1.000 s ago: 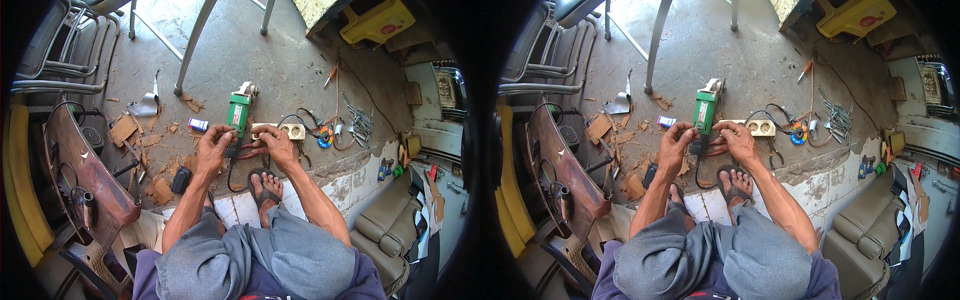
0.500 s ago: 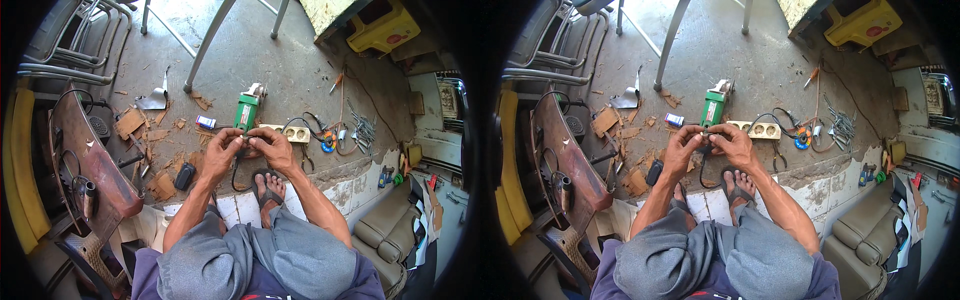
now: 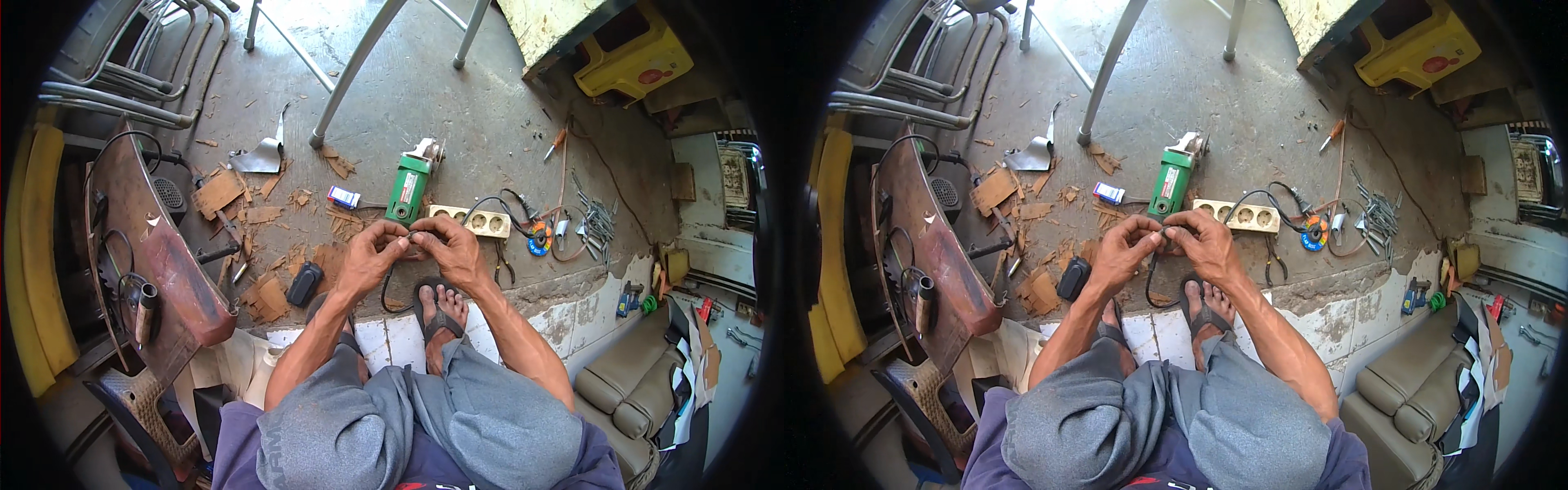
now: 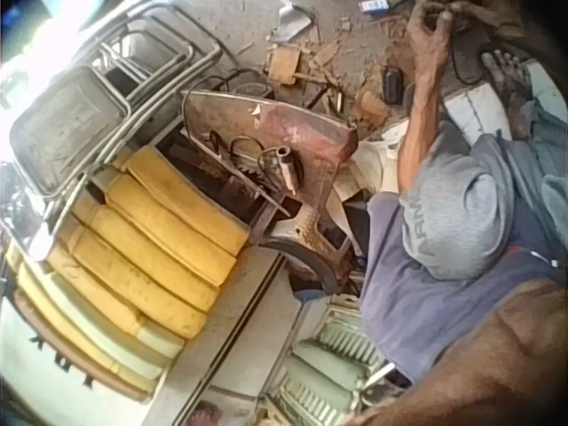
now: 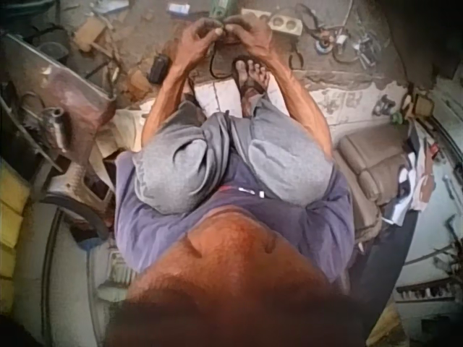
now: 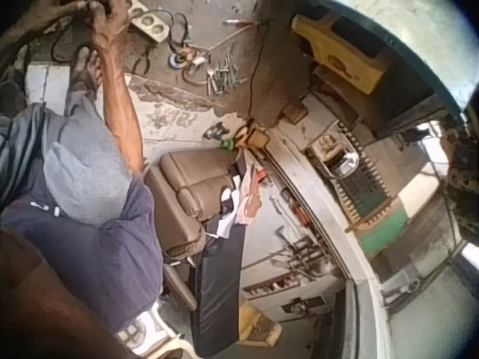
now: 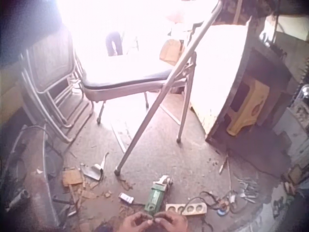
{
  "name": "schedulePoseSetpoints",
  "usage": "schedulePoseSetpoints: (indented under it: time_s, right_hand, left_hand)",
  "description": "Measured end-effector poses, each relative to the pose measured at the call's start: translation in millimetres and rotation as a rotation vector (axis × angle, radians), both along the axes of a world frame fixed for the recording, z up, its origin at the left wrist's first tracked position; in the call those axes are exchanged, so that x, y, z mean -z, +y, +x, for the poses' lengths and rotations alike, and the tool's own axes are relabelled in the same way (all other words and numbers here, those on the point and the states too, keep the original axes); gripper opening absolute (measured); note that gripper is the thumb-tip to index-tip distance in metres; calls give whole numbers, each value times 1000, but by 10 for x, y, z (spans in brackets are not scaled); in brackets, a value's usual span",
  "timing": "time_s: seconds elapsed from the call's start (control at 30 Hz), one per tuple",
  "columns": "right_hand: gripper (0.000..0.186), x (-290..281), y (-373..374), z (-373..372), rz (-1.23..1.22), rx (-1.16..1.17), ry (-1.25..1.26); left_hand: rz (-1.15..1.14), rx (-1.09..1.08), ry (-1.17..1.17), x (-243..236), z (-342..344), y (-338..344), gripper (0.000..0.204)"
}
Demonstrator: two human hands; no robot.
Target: The person repairs a power cable by stripping the insulation from the wire ends using a pair of pliers and then twisting the wires together to form a connection.
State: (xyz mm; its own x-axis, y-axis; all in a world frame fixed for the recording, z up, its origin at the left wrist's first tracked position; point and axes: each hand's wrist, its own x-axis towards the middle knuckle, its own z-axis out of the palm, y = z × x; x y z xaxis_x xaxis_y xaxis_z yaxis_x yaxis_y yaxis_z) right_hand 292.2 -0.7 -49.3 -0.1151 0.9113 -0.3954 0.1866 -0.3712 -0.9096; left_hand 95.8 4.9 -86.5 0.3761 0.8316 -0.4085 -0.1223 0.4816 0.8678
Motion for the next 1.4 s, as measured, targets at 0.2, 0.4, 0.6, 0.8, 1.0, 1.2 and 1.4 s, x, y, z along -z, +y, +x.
schedulePoseSetpoints:
  time_s: [0.2, 0.4, 0.6, 0.8, 1.0, 1.2, 1.4]
  right_hand:
    - [23, 25, -104, -34, -5, -51, -129]
    - [22, 153, -119, -73, 15, -30, -166]
    - [22, 194, -78, -61, 85, -58, -244]
    - [22, 234, -22, -92, 16, -34, -217]
    - [23, 289, 32, -83, -99, -4, -117]
    - [24, 421, -24, 25, -167, 5, -125]
    - [26, 493, -43, 114, -160, -5, -176]
  left_hand:
    - [10, 3, 298, 58, 12, -123, 24]
    - [132, -29, 438, 96, 34, -161, 23]
    - [287, -27, 550, 32, 54, -112, 18]
    - [270, -74, 548, 38, 74, -65, 16]
    - [218, -77, 532, 86, 30, 0, 14]
    - [182, -66, 561, 120, -41, 86, 15]
    - [124, -65, 567, 110, 8, 200, 16]
